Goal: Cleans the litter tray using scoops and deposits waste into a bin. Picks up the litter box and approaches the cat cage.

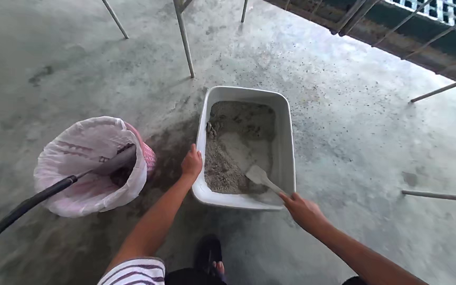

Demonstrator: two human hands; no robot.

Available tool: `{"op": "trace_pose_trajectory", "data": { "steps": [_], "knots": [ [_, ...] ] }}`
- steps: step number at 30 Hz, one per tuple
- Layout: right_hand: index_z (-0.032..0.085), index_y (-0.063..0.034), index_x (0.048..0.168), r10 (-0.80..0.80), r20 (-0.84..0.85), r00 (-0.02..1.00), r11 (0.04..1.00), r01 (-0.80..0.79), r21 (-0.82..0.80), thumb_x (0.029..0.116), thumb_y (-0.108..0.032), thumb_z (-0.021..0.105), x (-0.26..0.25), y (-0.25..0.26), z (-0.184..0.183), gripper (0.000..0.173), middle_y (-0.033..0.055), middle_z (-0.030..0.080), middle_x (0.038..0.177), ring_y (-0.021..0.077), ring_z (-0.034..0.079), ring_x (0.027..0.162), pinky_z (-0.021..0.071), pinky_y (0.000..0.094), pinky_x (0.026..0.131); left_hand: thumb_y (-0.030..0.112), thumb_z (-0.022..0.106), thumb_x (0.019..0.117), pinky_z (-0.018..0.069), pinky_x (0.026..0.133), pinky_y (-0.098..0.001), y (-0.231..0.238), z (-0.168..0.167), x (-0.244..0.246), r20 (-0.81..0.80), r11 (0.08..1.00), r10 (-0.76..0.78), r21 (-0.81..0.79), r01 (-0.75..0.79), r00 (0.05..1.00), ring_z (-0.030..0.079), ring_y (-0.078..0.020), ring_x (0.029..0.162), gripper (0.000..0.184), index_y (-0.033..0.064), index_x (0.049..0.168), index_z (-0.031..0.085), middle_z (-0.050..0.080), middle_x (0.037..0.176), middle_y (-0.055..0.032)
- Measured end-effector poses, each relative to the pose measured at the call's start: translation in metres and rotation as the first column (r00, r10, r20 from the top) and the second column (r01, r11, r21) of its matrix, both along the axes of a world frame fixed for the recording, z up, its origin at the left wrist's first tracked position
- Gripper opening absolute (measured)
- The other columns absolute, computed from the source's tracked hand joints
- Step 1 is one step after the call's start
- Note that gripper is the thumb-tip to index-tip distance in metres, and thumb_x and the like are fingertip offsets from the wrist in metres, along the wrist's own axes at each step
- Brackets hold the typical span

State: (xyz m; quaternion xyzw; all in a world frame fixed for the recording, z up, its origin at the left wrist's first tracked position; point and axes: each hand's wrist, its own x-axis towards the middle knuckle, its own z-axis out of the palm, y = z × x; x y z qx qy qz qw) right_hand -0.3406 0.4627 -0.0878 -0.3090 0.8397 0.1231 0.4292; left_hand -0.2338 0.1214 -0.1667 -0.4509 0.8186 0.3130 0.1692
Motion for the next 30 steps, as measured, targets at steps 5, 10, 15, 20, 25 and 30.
{"op": "trace_pose_trajectory", "data": {
  "steps": [5, 10, 15, 20, 25, 30],
  "knots": [
    [0.045, -0.0188, 0.156, -0.072, -0.034, 0.997, 0.982, 0.065, -0.177, 0.1102, -0.019, 0.04, -0.024, -0.148, -0.025, 0.046, 0.0287, 0.051, 0.146, 0.0483, 0.062, 0.12, 0.0507, 0.0628, 0.097, 0.03, 0.031, 0.1132, 0.046, 0.107, -0.0544, -0.033, 0.004, -0.024, 0.001, 0.992, -0.105, -0.074, 0.104, 0.995, 0.059, -0.0411, 0.128, 0.053, 0.0063, 0.161, 0.028, 0.058, 0.139, -0.0266],
    [0.057, -0.0164, 0.146, 0.057, 0.002, 0.998, 0.998, -0.057, 0.0, 0.1094, -0.021, 0.043, -0.027, -0.079, 0.032, 0.039, 0.0283, 0.058, 0.137, 0.0478, 0.061, 0.119, 0.0501, 0.0641, 0.095, 0.032, 0.035, 0.1127, 0.0465, 0.104, -0.0592, -0.062, -0.001, -0.027, -0.02, 0.991, -0.106, -0.088, 0.104, 0.994, 0.06, -0.0442, 0.124, 0.052, 0.0097, 0.16, 0.033, 0.062, 0.132, -0.0282],
    [0.043, -0.0186, 0.157, 0.071, 0.116, 0.991, 0.984, -0.089, 0.154, 0.1119, -0.023, 0.04, 0.027, -0.009, 0.028, 0.045, 0.0304, 0.053, 0.141, 0.0485, 0.065, 0.112, 0.0526, 0.0606, 0.092, 0.032, 0.036, 0.1125, 0.0477, 0.101, -0.0599, -0.059, -0.004, -0.029, -0.027, 0.995, -0.072, -0.064, 0.07, 0.997, 0.062, -0.0438, 0.121, 0.051, 0.0099, 0.158, 0.036, 0.064, 0.128, -0.0274],
    [0.044, -0.0203, 0.157, -0.055, 0.07, 0.996, 0.995, 0.049, 0.083, 0.1118, -0.024, 0.039, 0.051, -0.04, 0.009, 0.045, 0.029, 0.055, 0.14, 0.0462, 0.066, 0.111, 0.0538, 0.058, 0.092, 0.032, 0.036, 0.1126, 0.0469, 0.101, -0.0628, -0.066, -0.002, -0.033, -0.05, 0.998, -0.056, -0.033, 0.055, 0.997, 0.061, -0.0466, 0.122, 0.051, 0.0106, 0.158, 0.035, 0.063, 0.13, -0.0289],
    [0.045, -0.0202, 0.156, -0.1, 0.048, 0.994, 0.994, 0.101, -0.032, 0.1109, -0.022, 0.039, 0.051, -0.073, -0.006, 0.045, 0.0291, 0.055, 0.139, 0.0459, 0.066, 0.111, 0.0539, 0.0579, 0.092, 0.029, 0.037, 0.1127, 0.0447, 0.105, -0.0613, -0.071, 0.003, -0.036, -0.124, 0.998, -0.068, -0.017, 0.066, 0.99, 0.06, -0.0467, 0.123, 0.049, 0.0049, 0.156, 0.038, 0.063, 0.128, -0.0311],
    [0.053, -0.0151, 0.149, -0.227, 0.074, 0.971, 0.945, 0.238, -0.226, 0.1104, -0.022, 0.039, 0.016, -0.18, -0.025, 0.041, 0.0259, 0.057, 0.141, 0.044, 0.061, 0.123, 0.0506, 0.0596, 0.099, 0.03, 0.034, 0.113, 0.0469, 0.102, -0.0617, -0.066, -0.011, -0.03, -0.14, 0.997, -0.073, -0.019, 0.071, 0.987, 0.062, -0.0473, 0.12, 0.049, 0.0034, 0.154, 0.039, 0.063, 0.125, -0.0319]
  ]
}}
